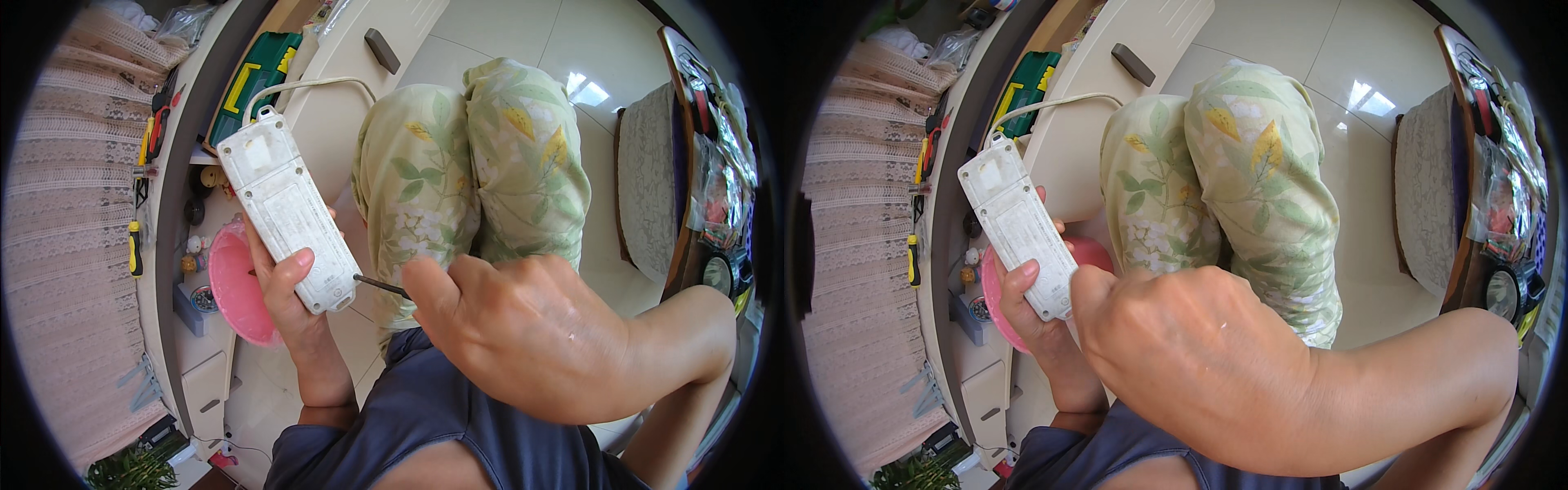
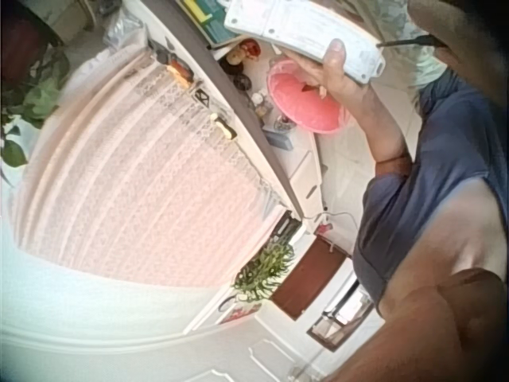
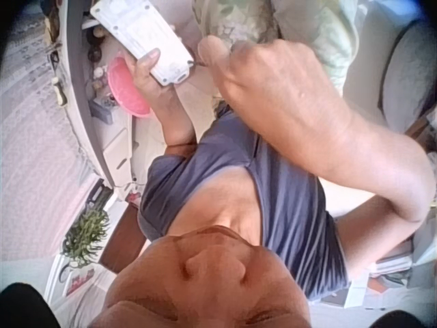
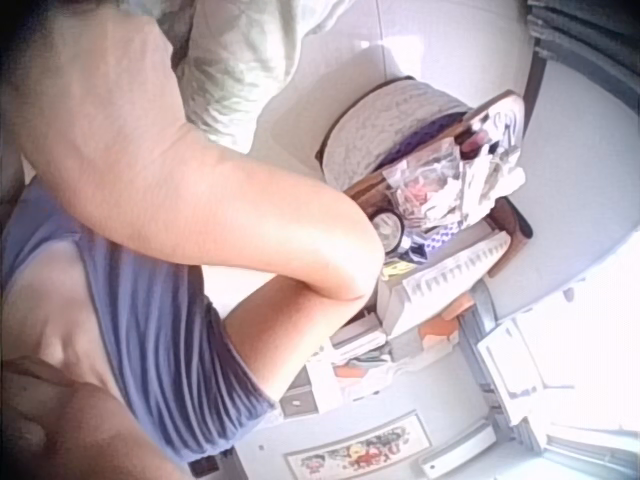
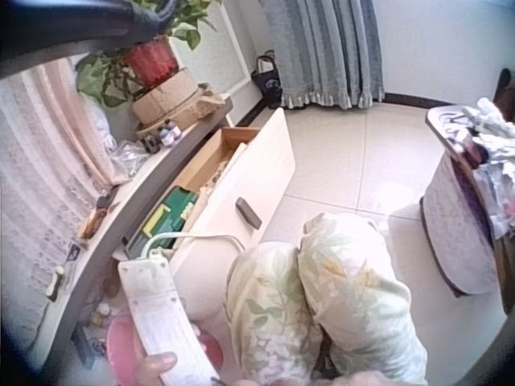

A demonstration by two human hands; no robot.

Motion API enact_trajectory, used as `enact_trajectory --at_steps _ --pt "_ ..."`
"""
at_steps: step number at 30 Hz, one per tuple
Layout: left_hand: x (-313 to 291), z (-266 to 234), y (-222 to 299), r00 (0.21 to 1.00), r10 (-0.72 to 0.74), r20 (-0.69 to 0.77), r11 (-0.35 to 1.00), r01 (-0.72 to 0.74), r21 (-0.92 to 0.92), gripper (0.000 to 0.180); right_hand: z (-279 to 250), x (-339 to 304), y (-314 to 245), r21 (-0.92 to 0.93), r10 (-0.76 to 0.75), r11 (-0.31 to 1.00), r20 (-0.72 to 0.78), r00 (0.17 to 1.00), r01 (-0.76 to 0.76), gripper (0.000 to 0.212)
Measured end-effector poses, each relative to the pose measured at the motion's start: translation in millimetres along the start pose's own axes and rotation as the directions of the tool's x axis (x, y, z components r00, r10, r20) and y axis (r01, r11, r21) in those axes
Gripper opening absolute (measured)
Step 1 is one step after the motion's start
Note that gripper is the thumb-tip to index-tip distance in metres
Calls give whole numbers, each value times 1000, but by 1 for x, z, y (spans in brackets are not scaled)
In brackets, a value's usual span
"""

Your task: The person disassembles a power strip, wipes the internal and external components with a cloth, and uses a screwdriver to reassemble the casing.

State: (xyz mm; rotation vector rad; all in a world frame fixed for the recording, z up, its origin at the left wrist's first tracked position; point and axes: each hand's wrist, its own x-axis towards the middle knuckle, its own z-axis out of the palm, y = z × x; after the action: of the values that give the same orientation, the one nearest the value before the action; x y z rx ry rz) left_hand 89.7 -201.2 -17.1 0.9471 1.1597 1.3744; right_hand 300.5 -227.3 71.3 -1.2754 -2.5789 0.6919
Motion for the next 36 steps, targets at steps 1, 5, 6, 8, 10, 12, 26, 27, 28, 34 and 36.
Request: enact_trajectory --at_steps 1,5,6,8,10,12,26,27,28,34,36 --pt "-1 1 0 1000 -6 -4 1000 6 -6 81 1 1 -1 8 18 1000 -33 999 -18 13" --pt "-4 2 -2 1000 -7 -2 1000 7 -20 81 20 -1 -3 -150 -96 986 -160 982 71 15" --pt "-4 2 -3 1000 7 -9 1000 -8 -21 81 20 -1 -3 -175 -131 979 -163 978 102 15" --pt "-3 1 -4 999 29 -19 999 -29 -18 81 21 -2 -4 -208 -168 969 -148 975 135 15" --pt "-3 3 -5 999 32 -9 999 -32 -11 82 21 -3 -3 -204 -154 971 -121 981 128 14" --pt "-3 2 -5 999 32 8 999 -32 3 83 23 -3 0 -151 -129 982 -107 986 112 13" --pt "6 -13 -17 985 164 44 983 -167 71 88 26 2 21 755 326 229 535 780 -614 29" --pt "6 -12 -18 984 174 43 981 -177 81 88 26 1 25 755 277 96 605 746 -649 33" --pt "5 -10 -19 982 184 42 978 -187 92 88 28 1 29 746 239 19 643 727 -666 33" --pt "12 -11 -16 982 179 54 984 -180 6 86 43 -4 36 683 54 -231 720 691 -693 36" --pt "13 -10 -14 986 151 72 988 -149 -42 85 38 -11 44 678 67 -101 735 675 -728 38"
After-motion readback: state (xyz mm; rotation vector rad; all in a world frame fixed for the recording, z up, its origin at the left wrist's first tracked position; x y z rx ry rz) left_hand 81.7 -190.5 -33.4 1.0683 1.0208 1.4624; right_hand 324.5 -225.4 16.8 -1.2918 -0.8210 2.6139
